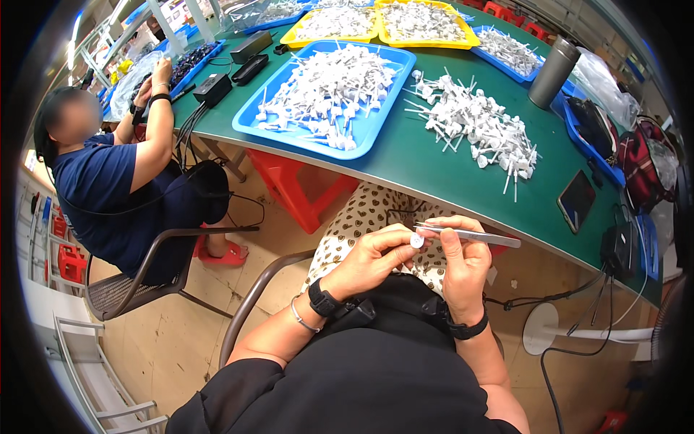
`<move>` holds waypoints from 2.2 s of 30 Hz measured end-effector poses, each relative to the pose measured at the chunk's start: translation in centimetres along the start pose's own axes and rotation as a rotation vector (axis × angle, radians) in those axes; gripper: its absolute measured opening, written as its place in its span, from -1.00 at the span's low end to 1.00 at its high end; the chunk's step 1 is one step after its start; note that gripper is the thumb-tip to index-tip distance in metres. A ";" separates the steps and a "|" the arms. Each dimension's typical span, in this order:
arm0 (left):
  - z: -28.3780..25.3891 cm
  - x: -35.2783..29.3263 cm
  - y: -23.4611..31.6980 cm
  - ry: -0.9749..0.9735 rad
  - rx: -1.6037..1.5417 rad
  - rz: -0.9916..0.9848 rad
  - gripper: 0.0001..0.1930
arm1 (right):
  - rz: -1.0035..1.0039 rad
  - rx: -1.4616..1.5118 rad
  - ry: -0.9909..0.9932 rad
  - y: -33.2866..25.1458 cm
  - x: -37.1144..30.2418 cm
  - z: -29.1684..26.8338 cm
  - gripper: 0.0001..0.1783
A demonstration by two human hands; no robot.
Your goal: The person sits at a green workbench and uses tweezers to manipulate small white plastic components. They repeatedly pick up individual pieces, adjust them with the tool, and place them into a blue tray.
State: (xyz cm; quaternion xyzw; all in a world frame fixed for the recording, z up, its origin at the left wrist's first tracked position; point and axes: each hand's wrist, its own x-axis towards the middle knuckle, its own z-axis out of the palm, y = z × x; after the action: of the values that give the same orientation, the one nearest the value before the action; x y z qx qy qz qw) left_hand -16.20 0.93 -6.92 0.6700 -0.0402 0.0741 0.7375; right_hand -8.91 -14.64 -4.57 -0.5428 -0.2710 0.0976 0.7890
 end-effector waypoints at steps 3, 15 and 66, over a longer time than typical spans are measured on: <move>0.1 -0.1 0.0 0.006 -0.003 0.002 -0.78 | 0.011 0.001 0.000 0.1 -0.1 0.1 -0.80; -2.6 2.1 5.3 0.123 0.368 0.293 -0.82 | -0.123 -0.025 0.085 -1.2 0.7 -0.9 -0.80; -3.4 20.3 3.5 0.455 1.066 0.144 -0.82 | -0.208 0.016 0.254 -2.9 1.5 -3.3 -0.82</move>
State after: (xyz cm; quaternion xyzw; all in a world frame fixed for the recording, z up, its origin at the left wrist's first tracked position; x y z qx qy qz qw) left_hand 3.05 5.75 -0.56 0.9115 0.1167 0.2761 0.2818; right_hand -6.31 -17.81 -2.32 -0.5136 -0.2229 -0.0519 0.8269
